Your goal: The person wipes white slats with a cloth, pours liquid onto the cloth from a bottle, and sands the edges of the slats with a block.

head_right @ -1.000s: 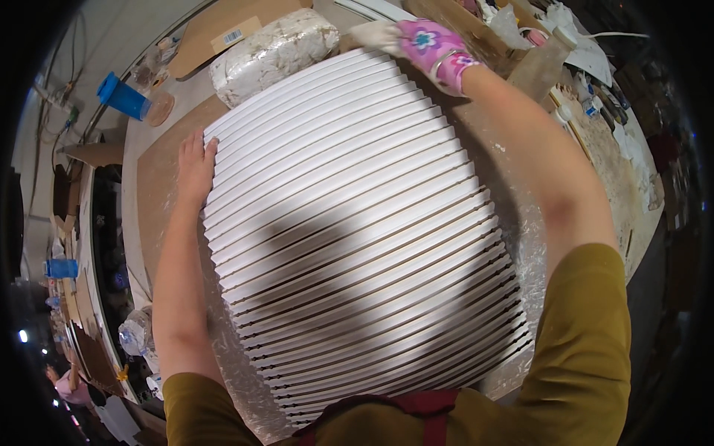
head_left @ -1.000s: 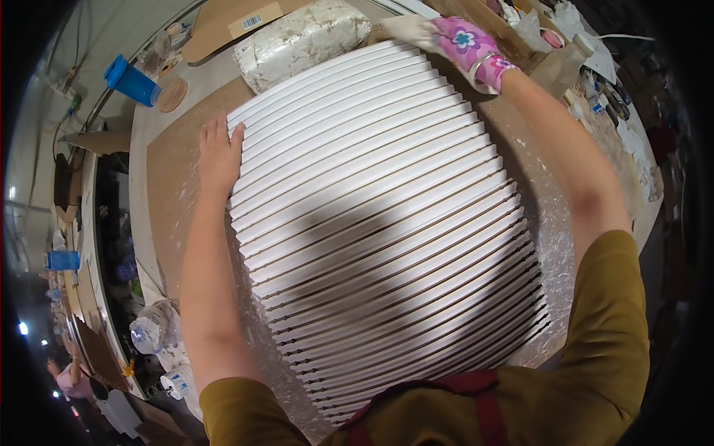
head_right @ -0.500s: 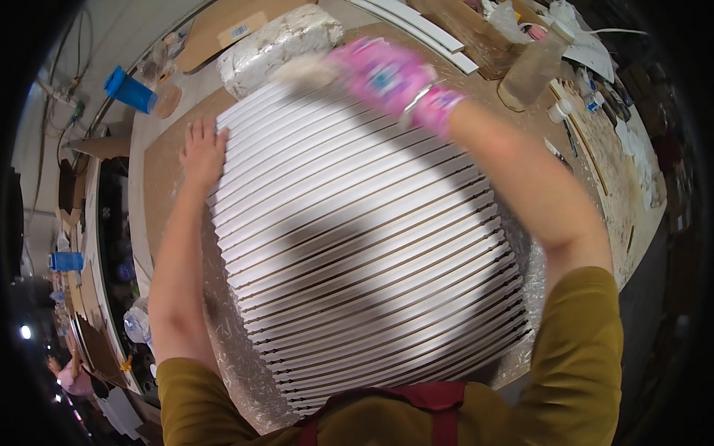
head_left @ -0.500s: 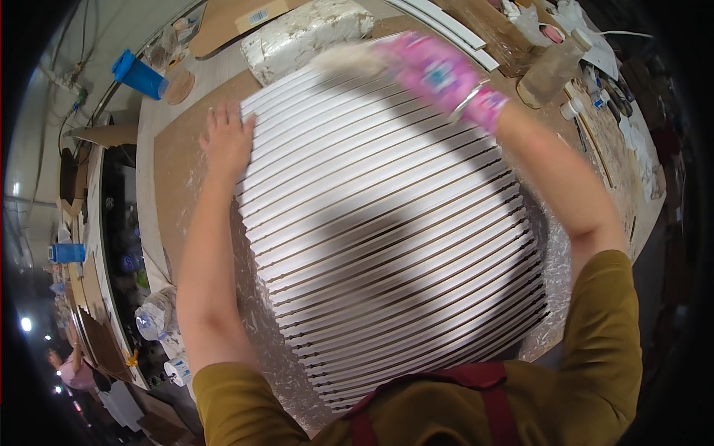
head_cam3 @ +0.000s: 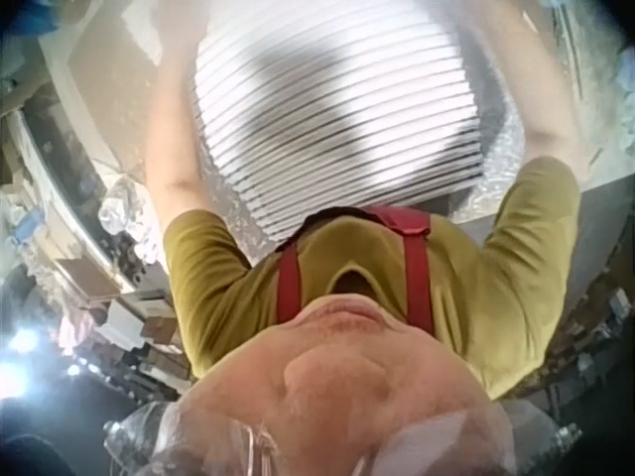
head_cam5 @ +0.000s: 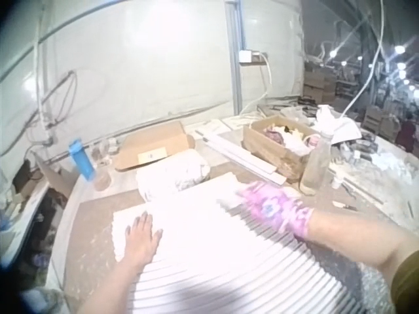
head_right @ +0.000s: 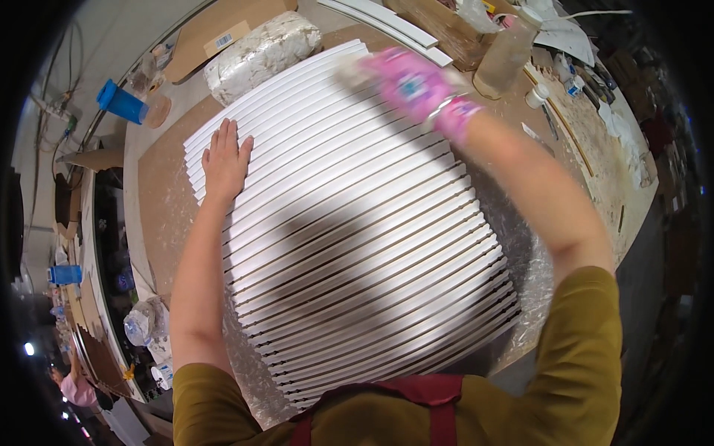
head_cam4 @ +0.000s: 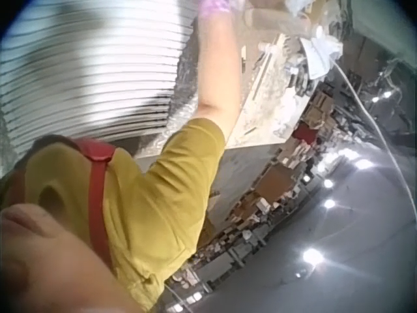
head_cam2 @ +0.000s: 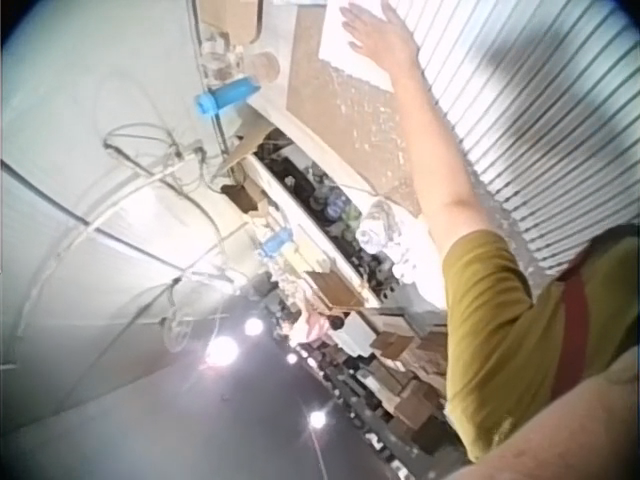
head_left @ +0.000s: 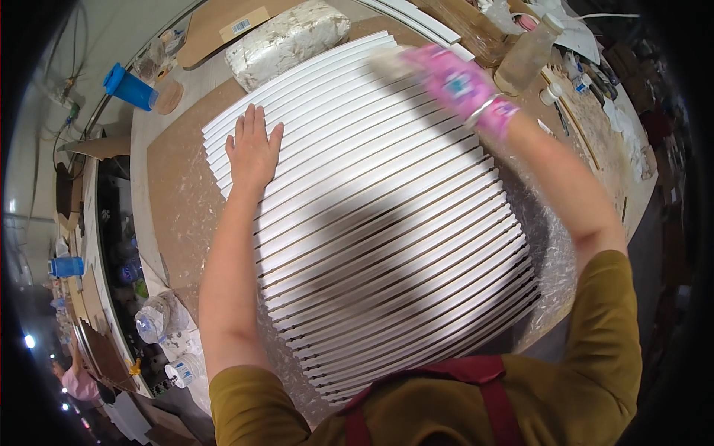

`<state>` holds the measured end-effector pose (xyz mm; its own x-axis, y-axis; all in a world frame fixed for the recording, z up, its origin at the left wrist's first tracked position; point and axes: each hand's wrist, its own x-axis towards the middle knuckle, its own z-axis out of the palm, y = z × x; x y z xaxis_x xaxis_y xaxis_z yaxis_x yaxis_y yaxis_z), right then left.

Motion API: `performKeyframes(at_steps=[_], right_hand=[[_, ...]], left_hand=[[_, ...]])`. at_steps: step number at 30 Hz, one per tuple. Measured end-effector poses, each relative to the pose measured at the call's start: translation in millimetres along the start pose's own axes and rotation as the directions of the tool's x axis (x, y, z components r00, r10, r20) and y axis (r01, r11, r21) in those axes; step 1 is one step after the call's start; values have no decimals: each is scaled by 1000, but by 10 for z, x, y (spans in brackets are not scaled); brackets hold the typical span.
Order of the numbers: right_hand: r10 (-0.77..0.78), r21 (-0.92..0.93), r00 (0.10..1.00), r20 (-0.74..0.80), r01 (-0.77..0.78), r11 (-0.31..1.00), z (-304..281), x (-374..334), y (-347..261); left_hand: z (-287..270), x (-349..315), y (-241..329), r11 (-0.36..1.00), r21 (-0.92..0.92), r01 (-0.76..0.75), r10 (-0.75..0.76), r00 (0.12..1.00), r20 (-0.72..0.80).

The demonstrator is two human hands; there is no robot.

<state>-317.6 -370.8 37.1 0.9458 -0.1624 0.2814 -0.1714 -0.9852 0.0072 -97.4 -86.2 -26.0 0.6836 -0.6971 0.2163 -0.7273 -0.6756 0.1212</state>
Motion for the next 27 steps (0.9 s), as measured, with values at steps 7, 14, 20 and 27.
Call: performKeyframes(at_steps=[7, 14, 20, 27], right_hand=[[315, 334, 945, 90, -327, 884, 346, -606, 750], [485, -317, 826, 287, -396, 862, -588, -1505, 840], [128, -318, 988, -81, -148, 936, -445, -1144, 467], [28, 194, 994, -104, -7, 981, -13, -155, 265]], left_hand=[[41, 51, 74, 998, -51, -37, 38, 999, 15], [-5, 438, -459, 986, -165, 33, -52, 993, -109], [-119, 690, -646, 982, -42, 184, -179, 978, 109], [-216, -49, -248, 960, -277, -29, 31, 1000, 4]])
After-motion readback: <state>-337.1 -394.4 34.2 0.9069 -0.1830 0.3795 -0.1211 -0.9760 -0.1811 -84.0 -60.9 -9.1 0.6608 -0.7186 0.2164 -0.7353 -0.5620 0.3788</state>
